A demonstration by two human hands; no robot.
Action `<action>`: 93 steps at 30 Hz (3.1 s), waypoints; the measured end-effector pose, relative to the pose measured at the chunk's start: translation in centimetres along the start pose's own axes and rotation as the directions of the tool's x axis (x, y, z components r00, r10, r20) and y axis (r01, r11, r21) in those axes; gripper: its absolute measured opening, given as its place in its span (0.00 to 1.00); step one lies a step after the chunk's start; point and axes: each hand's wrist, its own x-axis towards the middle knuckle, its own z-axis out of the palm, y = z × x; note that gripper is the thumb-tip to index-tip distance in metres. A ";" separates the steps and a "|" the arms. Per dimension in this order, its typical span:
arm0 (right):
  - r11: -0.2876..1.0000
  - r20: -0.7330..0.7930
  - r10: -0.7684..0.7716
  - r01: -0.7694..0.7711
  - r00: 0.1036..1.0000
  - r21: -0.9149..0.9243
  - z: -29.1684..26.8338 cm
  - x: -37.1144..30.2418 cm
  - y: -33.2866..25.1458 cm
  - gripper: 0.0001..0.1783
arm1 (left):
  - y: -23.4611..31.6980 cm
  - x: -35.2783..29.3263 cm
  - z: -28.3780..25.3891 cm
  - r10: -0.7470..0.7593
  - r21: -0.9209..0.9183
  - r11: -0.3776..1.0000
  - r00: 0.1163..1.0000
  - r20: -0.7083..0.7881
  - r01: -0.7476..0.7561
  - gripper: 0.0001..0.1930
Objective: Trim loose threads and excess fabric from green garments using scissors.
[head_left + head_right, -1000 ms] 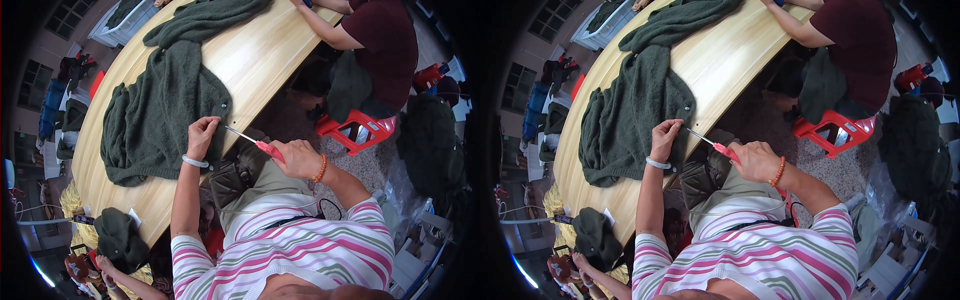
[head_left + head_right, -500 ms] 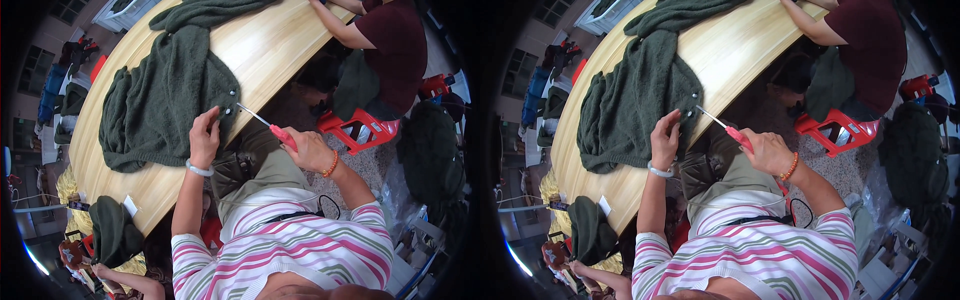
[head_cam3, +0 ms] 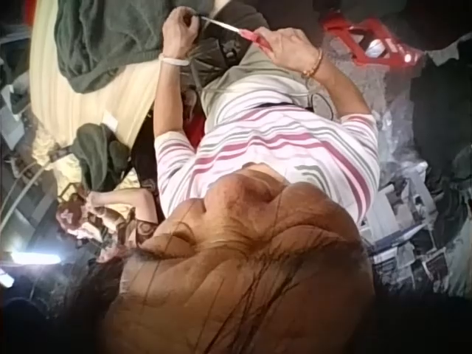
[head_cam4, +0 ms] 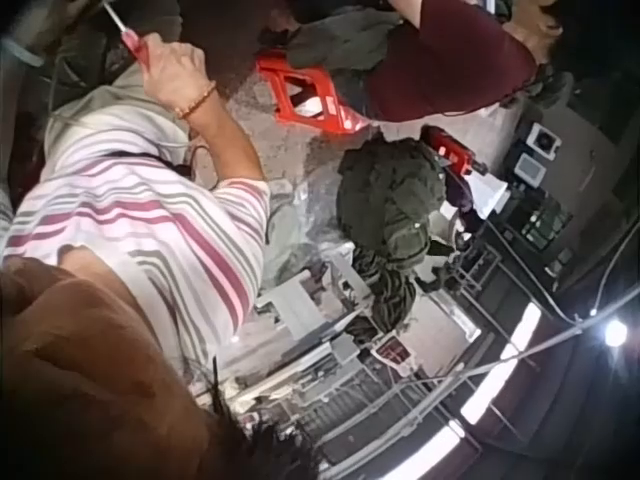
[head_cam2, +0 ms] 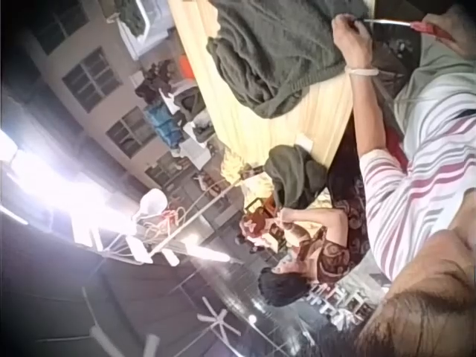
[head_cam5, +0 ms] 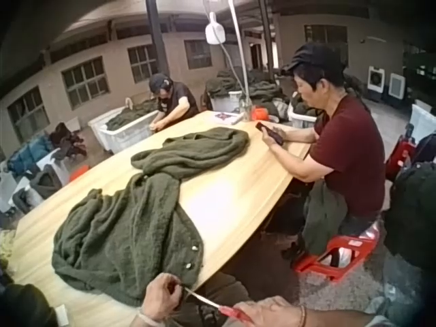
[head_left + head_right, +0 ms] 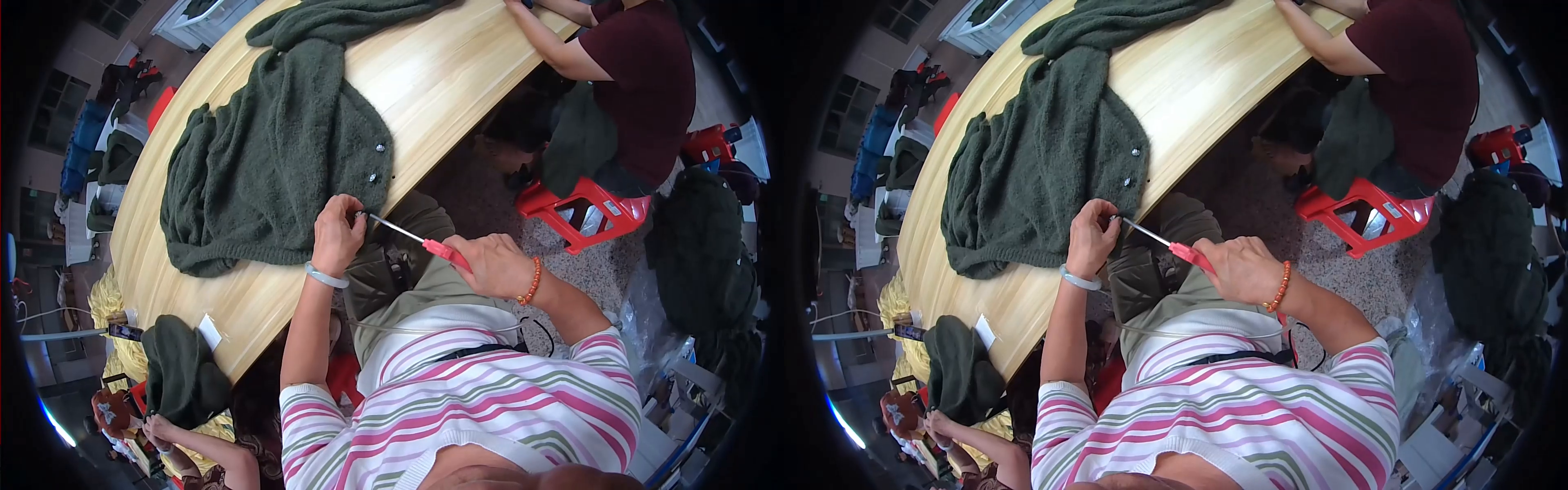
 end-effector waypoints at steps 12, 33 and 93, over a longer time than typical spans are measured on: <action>1.000 0.048 0.010 -0.010 0.999 -0.009 -0.8 0.3 -0.9 0.13 | -1.3 -0.1 -0.6 -0.230 -0.366 0.887 0.957 0.179 0.282 0.05; 0.998 0.016 0.022 -0.023 1.000 0.054 -0.5 0.6 -0.1 0.15 | -1.2 -0.6 -1.7 -0.230 -0.727 0.575 0.927 0.298 0.376 0.15; 0.981 -0.166 0.126 -0.098 0.978 0.167 -1.1 1.4 2.7 0.15 | 0.2 9.8 2.3 0.234 0.485 0.852 0.972 -0.017 -0.196 0.09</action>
